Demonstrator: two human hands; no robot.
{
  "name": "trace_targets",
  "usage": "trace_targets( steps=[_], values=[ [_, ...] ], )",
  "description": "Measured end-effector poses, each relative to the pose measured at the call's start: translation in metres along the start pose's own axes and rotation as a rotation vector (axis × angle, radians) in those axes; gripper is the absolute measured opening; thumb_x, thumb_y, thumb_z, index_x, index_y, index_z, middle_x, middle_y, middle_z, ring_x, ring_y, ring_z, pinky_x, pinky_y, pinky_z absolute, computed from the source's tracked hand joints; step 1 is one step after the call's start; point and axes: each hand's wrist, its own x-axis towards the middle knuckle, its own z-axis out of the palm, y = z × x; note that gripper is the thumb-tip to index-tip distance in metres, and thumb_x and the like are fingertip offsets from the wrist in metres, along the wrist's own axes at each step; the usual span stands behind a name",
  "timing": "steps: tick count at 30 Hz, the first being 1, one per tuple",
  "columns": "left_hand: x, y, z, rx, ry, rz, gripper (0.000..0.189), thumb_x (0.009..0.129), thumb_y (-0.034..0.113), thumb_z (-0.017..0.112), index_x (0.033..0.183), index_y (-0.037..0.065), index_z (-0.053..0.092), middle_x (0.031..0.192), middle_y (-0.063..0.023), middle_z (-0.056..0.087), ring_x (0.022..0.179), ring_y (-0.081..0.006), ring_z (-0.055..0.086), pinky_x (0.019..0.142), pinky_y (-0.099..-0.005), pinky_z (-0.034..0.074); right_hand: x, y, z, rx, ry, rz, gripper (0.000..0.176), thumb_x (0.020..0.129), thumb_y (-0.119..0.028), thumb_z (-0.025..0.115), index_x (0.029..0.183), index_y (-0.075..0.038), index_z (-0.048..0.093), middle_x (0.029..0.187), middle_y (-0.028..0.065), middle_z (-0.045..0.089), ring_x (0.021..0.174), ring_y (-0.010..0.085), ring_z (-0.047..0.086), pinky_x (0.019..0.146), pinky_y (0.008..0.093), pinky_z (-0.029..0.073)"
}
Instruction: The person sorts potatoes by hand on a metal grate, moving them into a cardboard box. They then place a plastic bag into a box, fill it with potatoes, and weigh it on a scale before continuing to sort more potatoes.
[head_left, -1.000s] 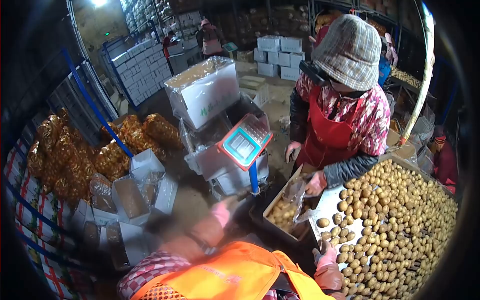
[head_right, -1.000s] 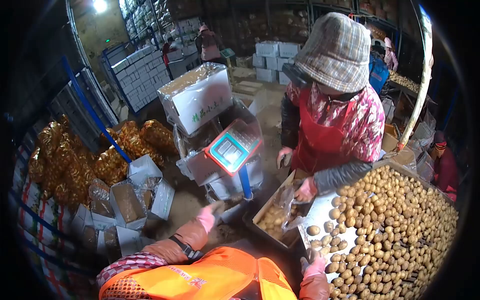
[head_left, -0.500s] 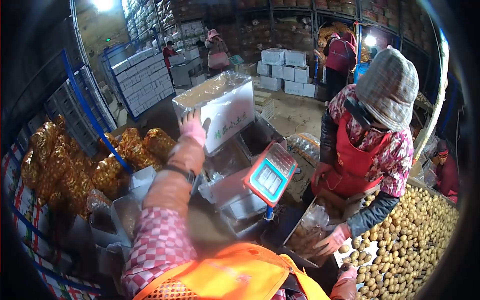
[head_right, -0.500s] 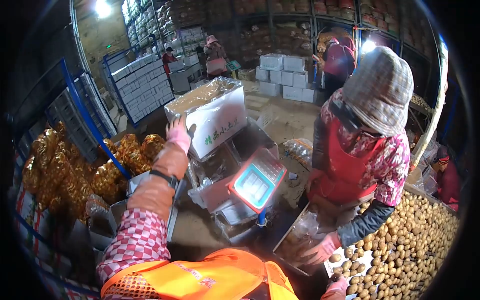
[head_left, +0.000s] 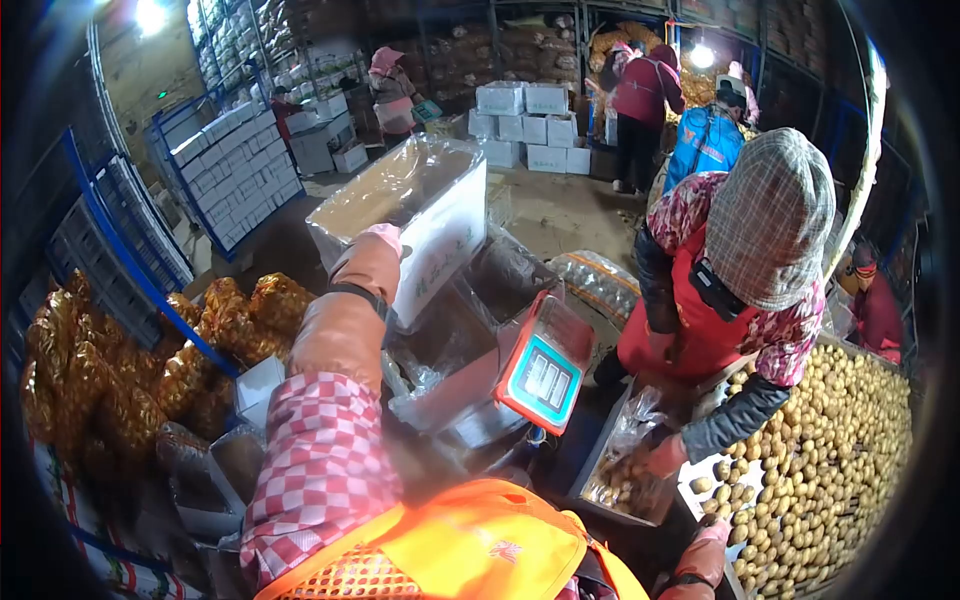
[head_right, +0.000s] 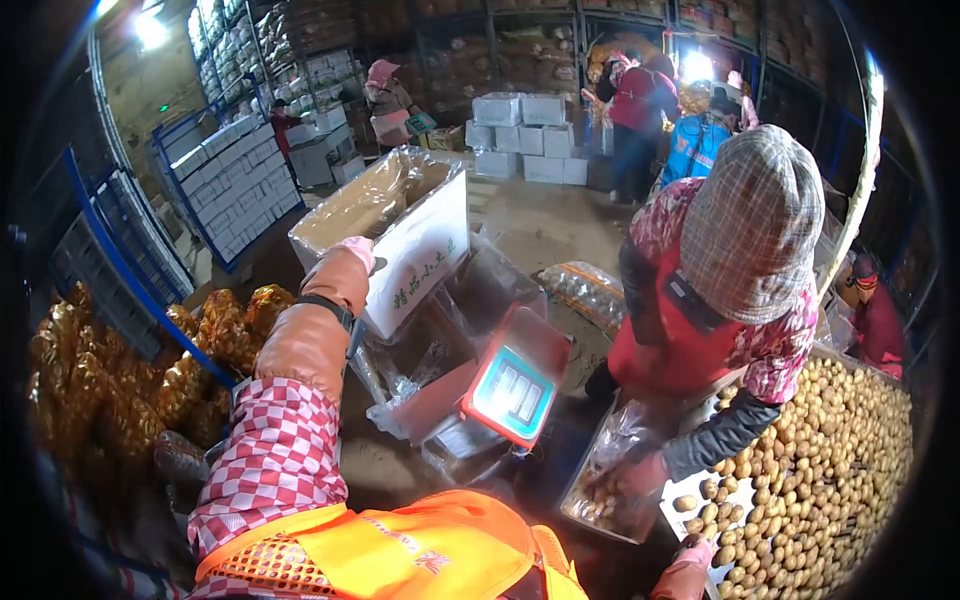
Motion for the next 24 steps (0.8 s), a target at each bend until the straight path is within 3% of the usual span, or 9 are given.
trace_targets(
  steps=[5,8,13,15,17,19,21,23,24],
  values=[
    [-0.081,0.015,-0.052,-0.070,-0.009,-0.019,0.043,0.084,0.042,0.073,0.116,0.012,0.070,0.124,-0.0167,0.066,0.119,-0.0338,0.061,0.100,-0.0425,0.048,-0.004,-0.008,0.000,-0.024,-0.008,-0.022,0.024,0.080,-0.029,0.066,0.078,-0.005,0.069,0.068,0.0112,0.063,0.059,0.0277,0.060,0.053,0.0407,0.047],
    [-0.114,-0.004,-0.053,-0.118,0.129,-0.051,0.047,0.084,0.047,0.072,0.115,0.012,0.070,0.118,-0.0184,0.068,0.116,-0.0378,0.061,0.099,-0.0442,0.048,0.000,-0.008,0.003,-0.037,-0.035,-0.034,0.024,0.080,-0.029,0.066,0.079,-0.005,0.069,0.069,0.0113,0.064,0.060,0.0278,0.061,0.054,0.0408,0.048],
    [-0.268,-0.016,-0.126,-0.144,0.227,-0.106,0.048,0.082,0.048,0.074,0.113,0.011,0.070,0.112,-0.0212,0.068,0.110,-0.0401,0.062,0.094,-0.0472,0.049,0.005,-0.010,-0.002,-0.081,-0.105,-0.082,0.024,0.080,-0.029,0.066,0.081,-0.006,0.070,0.071,0.0115,0.065,0.063,0.0279,0.063,0.057,0.0410,0.049],
    [-0.319,-0.036,-0.126,-0.162,0.367,0.005,0.047,0.081,0.047,0.075,0.111,0.010,0.071,0.109,-0.0204,0.070,0.105,-0.0407,0.063,0.090,-0.0482,0.049,0.000,-0.012,-0.010,-0.115,-0.143,-0.087,0.024,0.081,-0.029,0.066,0.082,-0.006,0.071,0.072,0.0115,0.065,0.064,0.0280,0.063,0.058,0.0410,0.050],
    [-0.390,-0.024,-0.152,-0.136,0.406,-0.020,0.044,0.082,0.040,0.076,0.110,0.007,0.070,0.103,-0.0206,0.070,0.099,-0.0405,0.065,0.084,-0.0470,0.051,-0.022,-0.031,-0.012,-0.238,-0.193,-0.109,0.024,0.081,-0.029,0.066,0.083,-0.006,0.071,0.072,0.0116,0.066,0.065,0.0280,0.064,0.059,0.0411,0.051],
    [-0.445,-0.043,-0.145,-0.178,0.635,0.090,0.041,0.083,0.035,0.076,0.109,0.003,0.070,0.101,-0.0217,0.070,0.092,-0.0386,0.068,0.080,-0.0427,0.052,-0.034,-0.041,-0.029,-0.900,-0.267,-0.619,0.020,0.082,-0.022,0.069,0.098,-0.011,0.073,0.082,0.0126,0.070,0.079,0.0277,0.068,0.074,0.0402,0.053],
    [-0.502,-0.061,-0.146,-0.164,0.780,0.093,0.038,0.081,0.023,0.079,0.110,-0.001,0.068,0.099,-0.0203,0.070,0.087,-0.0350,0.069,0.079,-0.0383,0.054,-0.008,-0.022,-0.024,-0.591,-0.316,-0.454,0.023,0.080,-0.014,0.072,0.103,-0.014,0.073,0.087,0.0143,0.072,0.080,0.0283,0.068,0.076,0.0400,0.053],
    [-0.557,-0.061,-0.164,-0.747,0.521,-0.011,0.040,0.078,0.010,0.083,0.112,-0.003,0.065,0.100,-0.0170,0.069,0.085,-0.0285,0.069,0.079,-0.0353,0.057,-0.030,-0.043,-0.028,-0.980,-0.323,-0.618,0.026,0.076,-0.011,0.075,0.102,-0.013,0.073,0.089,0.0145,0.072,0.082,0.0279,0.068,0.075,0.0383,0.053],
    [-0.585,-0.061,-0.178,-1.267,0.372,-0.211,0.050,0.072,0.001,0.086,0.115,-0.005,0.061,0.101,-0.0141,0.068,0.085,-0.0225,0.067,0.078,-0.0335,0.057,-0.040,-0.050,-0.030,-0.806,-0.351,-0.545,0.020,0.081,-0.011,0.071,0.101,-0.012,0.073,0.087,0.0132,0.072,0.081,0.0253,0.068,0.074,0.0372,0.053]
  ],
)
